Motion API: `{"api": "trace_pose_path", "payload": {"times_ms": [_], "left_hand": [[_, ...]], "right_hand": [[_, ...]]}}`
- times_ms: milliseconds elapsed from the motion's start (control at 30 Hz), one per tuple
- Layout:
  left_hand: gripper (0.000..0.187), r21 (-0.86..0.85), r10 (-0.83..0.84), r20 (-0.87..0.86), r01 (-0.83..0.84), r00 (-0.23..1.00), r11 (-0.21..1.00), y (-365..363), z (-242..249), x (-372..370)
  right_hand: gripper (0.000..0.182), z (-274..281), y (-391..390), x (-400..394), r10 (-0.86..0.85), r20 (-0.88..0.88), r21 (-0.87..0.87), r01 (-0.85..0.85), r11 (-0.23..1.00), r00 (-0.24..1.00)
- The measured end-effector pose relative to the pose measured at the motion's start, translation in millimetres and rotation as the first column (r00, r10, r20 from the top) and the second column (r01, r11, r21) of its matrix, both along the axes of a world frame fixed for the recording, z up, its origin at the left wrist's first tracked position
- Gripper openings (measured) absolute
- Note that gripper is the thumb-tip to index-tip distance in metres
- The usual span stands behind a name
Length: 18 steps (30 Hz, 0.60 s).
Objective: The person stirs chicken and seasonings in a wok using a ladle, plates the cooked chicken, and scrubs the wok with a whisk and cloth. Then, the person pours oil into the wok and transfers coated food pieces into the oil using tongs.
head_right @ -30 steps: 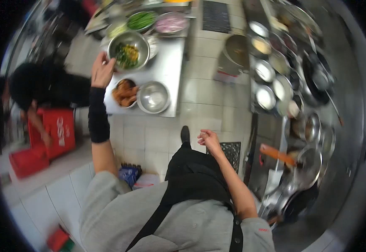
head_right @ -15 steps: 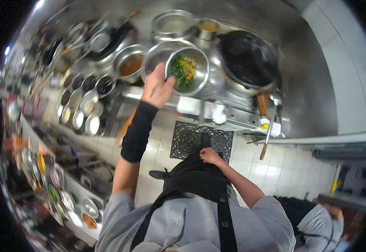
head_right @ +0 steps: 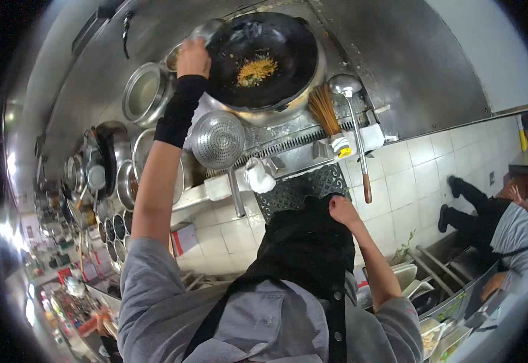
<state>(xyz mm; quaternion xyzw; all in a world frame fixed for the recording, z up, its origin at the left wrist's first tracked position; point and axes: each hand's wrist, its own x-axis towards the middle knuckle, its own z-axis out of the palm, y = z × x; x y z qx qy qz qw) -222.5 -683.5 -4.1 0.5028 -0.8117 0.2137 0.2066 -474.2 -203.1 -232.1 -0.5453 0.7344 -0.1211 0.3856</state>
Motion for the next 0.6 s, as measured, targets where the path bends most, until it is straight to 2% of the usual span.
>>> {"api": "trace_pose_path", "payload": {"times_ms": [67,100,133,167,200,233,267,333,367,400,467,500,533,567,600], "left_hand": [[0.013,-0.006,-0.103,-0.188,0.103,0.977,0.995,2,0,-2],[0.013,0.005,-0.03,-0.176,0.031,0.984,1.0,8,-13,-9],[0.016,0.076,0.079,-0.053,-0.075,0.995,0.994,3,-47,-10],[0.018,0.07,0.047,0.121,-0.056,0.992,0.996,0,-90,-4],[0.018,0.173,0.072,0.36,-0.143,0.93,0.974,1,-133,-1],[0.019,0.337,-0.131,0.471,-0.041,0.872,0.941,5,-154,6],[0.011,0.26,-0.17,0.392,0.069,0.904,0.963,14,-146,3],[0.01,0.107,-0.063,0.2,0.042,0.978,0.993,18,-108,1],[0.012,0.038,-0.037,0.068,0.035,0.997,0.999,17,-93,6],[0.013,0.035,-0.041,-0.121,0.045,0.992,0.998,29,-59,6],[0.012,-0.022,-0.117,-0.323,0.116,0.939,0.993,37,-23,25],[0.013,0.151,0.05,-0.424,0.016,0.904,0.988,50,-11,34],[0.013,0.322,0.232,-0.491,-0.073,0.84,0.944,63,-3,48],[0.013,0.412,0.281,-0.618,-0.003,0.735,0.911,66,-15,78],[0.015,0.432,0.38,-0.9,0.314,0.214,0.846,90,5,72]], "right_hand": [[0.016,3,10,-10,-0.137,0.027,-0.018,0.137,0.99,0.99],[0.014,4,15,-15,-0.196,0.036,-0.027,0.197,0.98,0.98],[0.015,2,17,-17,-0.22,0.052,-0.03,0.222,0.975,0.974],[0.015,-4,18,-17,-0.24,0.07,-0.032,0.243,0.97,0.968],[0.016,-15,18,-16,-0.254,0.089,-0.031,0.258,0.966,0.963],[0.017,-39,17,-17,-0.179,0.08,-0.106,0.187,0.977,0.981],[0.017,-48,9,-17,-0.187,0.112,-0.05,0.194,0.98,0.976],[0.017,-72,-14,-11,-0.223,0.177,0.06,0.216,0.975,0.959],[0.015,-97,-22,-12,-0.293,0.215,0.1,0.277,0.956,0.932],[0.014,-102,-30,-15,-0.281,0.124,-0.017,0.285,0.958,0.952],[0.011,-106,-51,-20,-0.262,-0.054,-0.263,0.239,0.935,0.964],[0.012,-78,-62,-20,-0.322,0.026,-0.348,0.311,0.885,0.946],[0.014,-32,-75,-20,-0.368,0.118,-0.419,0.382,0.824,0.922],[0.016,2,-83,-21,-0.43,-0.034,-0.579,0.333,0.744,0.902],[0.019,27,-88,-21,-0.501,-0.165,-0.724,0.241,0.647,0.85]]}}
